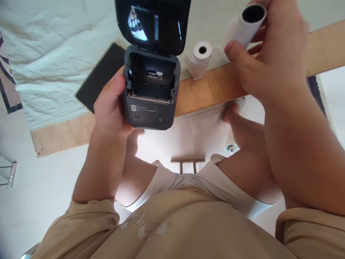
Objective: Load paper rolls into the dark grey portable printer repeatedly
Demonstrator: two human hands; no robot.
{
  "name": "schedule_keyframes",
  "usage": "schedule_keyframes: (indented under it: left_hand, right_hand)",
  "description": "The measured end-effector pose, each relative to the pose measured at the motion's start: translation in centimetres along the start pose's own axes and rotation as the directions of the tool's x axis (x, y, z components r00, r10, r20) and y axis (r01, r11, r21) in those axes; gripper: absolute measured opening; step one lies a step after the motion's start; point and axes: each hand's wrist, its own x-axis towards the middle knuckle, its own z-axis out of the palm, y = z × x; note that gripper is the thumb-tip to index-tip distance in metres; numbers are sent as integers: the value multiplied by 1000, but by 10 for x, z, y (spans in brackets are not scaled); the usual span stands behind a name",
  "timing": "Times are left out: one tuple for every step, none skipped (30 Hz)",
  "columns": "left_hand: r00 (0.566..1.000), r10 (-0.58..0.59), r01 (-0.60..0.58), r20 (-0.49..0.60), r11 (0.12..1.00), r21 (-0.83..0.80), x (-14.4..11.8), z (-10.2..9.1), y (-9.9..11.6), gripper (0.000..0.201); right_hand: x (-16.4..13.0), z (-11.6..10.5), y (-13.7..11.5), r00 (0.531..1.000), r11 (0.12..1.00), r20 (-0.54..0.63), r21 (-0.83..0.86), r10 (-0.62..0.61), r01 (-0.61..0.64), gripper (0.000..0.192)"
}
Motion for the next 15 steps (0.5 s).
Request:
schedule_keyframes:
  left_hand:
    - [999, 15, -14, 28, 1000, -8, 3, -4, -2, 30]
    - [998, 36, -35, 56, 999, -21, 6, -9, -4, 29]
    - [995, 64, -62, 71, 998, -26, 9, -14, -7, 30]
    - [993, 78, -77, 92, 997, -19, 12, -19, -9, 32]
    - [989, 91, -91, 118, 996, -3, 14, -23, -11, 35]
    - [986, 94, -97, 138, 995, 16, 16, -25, -13, 37]
    - [985, 91, -96, 145, 995, 32, 17, -26, -14, 38]
    - [986, 85, -92, 142, 995, 42, 17, -25, -14, 37]
    - [988, 76, -83, 136, 996, 43, 16, -24, -13, 37]
    - [990, 78, -82, 117, 996, 34, 16, -21, -12, 38]
    - [991, 80, -83, 106, 996, 28, 15, -19, -10, 38]
    - [992, 79, -82, 95, 996, 33, 14, -17, -9, 38]
    - [993, 78, -83, 93, 995, 48, 14, -15, -7, 38]
    - [993, 80, -86, 84, 994, 69, 14, -14, -6, 38]
    - [994, 79, -86, 75, 992, 95, 14, -14, -6, 38]
  right_hand:
    - [5, 0, -1, 1000, 999, 28, -32, 12, -11, 54]
    - [10, -1, 0, 999, 998, 50, -54, 14, -12, 54]
    - [14, -2, 2, 998, 998, 68, -69, 8, -3, 54]
    - [19, -3, 6, 996, 996, 85, -84, 1, 6, 55]
    - [22, -4, 9, 995, 995, 96, -97, -2, 11, 56]
    - [25, -5, 13, 994, 994, 106, -105, -1, 12, 57]
    - [28, -5, 17, 994, 994, 109, -109, -5, 17, 56]
    - [30, -5, 21, 993, 994, 113, -107, -22, 34, 56]
    - [32, -4, 24, 992, 993, 115, -99, -47, 58, 56]
    - [34, -3, 28, 990, 992, 118, -87, -76, 86, 56]
    - [35, -2, 31, 987, 991, 119, -74, -105, 114, 56]
    - [35, -1, 35, 985, 989, 118, -61, -129, 137, 56]
    - [36, 1, 39, 983, 987, 110, -48, -150, 156, 56]
    - [37, 3, 44, 980, 984, 100, -30, -171, 175, 58]
    - [37, 5, 48, 976, 980, 89, -5, -198, 199, 61]
